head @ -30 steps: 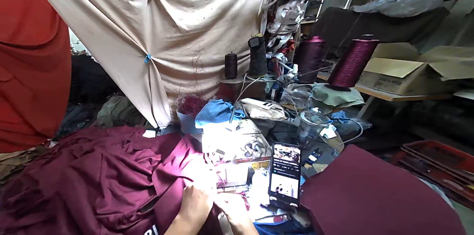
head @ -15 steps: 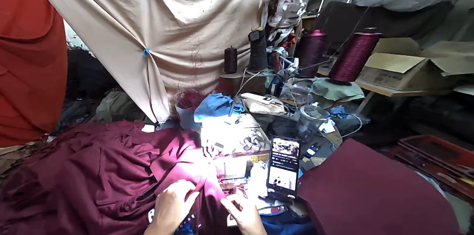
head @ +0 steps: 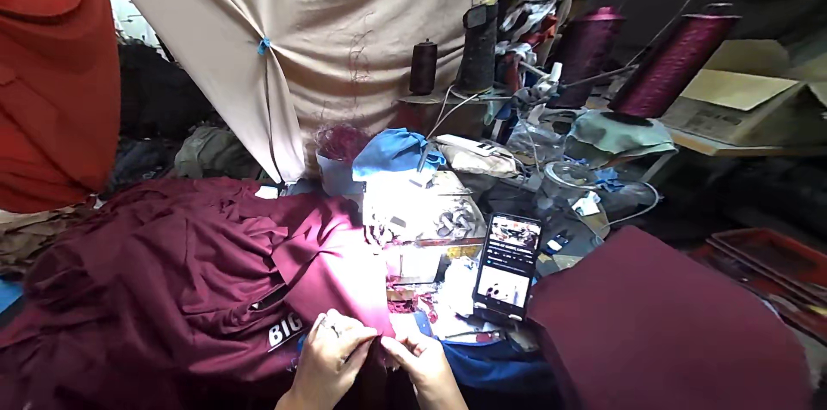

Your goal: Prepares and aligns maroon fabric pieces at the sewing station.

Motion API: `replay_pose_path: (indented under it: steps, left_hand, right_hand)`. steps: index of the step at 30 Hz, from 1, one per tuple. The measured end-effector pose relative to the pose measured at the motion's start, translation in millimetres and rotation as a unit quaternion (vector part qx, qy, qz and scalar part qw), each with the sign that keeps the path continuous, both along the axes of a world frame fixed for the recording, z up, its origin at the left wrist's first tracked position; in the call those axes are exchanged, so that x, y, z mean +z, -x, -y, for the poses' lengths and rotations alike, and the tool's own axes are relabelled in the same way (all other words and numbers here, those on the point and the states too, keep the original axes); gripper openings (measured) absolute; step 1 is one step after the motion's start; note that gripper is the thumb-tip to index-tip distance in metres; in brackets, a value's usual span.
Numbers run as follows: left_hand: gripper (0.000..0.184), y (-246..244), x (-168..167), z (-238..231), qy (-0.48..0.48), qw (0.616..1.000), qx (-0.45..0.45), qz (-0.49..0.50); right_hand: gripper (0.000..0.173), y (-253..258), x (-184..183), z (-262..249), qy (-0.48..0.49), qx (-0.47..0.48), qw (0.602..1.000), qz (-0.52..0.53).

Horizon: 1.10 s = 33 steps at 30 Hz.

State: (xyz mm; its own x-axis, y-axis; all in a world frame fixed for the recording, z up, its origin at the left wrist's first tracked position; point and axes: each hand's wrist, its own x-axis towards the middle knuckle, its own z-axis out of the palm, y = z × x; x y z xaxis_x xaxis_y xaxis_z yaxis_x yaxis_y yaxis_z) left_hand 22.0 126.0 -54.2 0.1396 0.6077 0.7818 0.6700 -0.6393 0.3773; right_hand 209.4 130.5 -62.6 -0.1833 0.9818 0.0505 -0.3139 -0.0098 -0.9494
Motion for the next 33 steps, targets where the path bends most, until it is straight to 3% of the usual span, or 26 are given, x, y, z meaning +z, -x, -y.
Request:
replay_pose_path:
  steps: [15,18,19,22,25,26,29,33]
  left_hand:
    - [0.011,-1,-6,2,-0.022,0.997,-0.063,-0.035]
    - [0.009,-2,-9,1,-0.065,0.995,-0.074,-0.025]
    - [0.01,-3,-13,0,-0.085,0.994,-0.062,-0.027]
    - [0.04,-3,-14,-10,-0.105,0.986,0.06,-0.111]
    - [0.017,0,3,-32,-0.114,0.972,0.131,-0.161]
    - [0.022,0,12,-38,-0.103,0.967,0.148,-0.18]
    - [0.038,-7,31,-49,-0.034,0.958,0.162,-0.233]
    - [0.059,-11,31,-49,0.023,0.954,0.154,-0.258]
  right_hand:
    - [0.01,6,1,8,-0.015,-0.019,1.0,0.007]
    - [0.009,7,2,4,-0.024,-0.031,0.999,0.016]
    - [0.011,8,3,3,-0.028,-0.038,0.999,0.02]
    - [0.011,11,11,3,-0.059,-0.052,0.996,0.034]
    - [0.011,15,8,1,-0.1,-0.076,0.989,0.074]
    - [0.011,16,4,1,-0.099,-0.077,0.988,0.092]
    - [0.014,15,-8,1,-0.087,-0.065,0.986,0.13]
    - [0.014,11,-11,4,-0.083,-0.073,0.983,0.147]
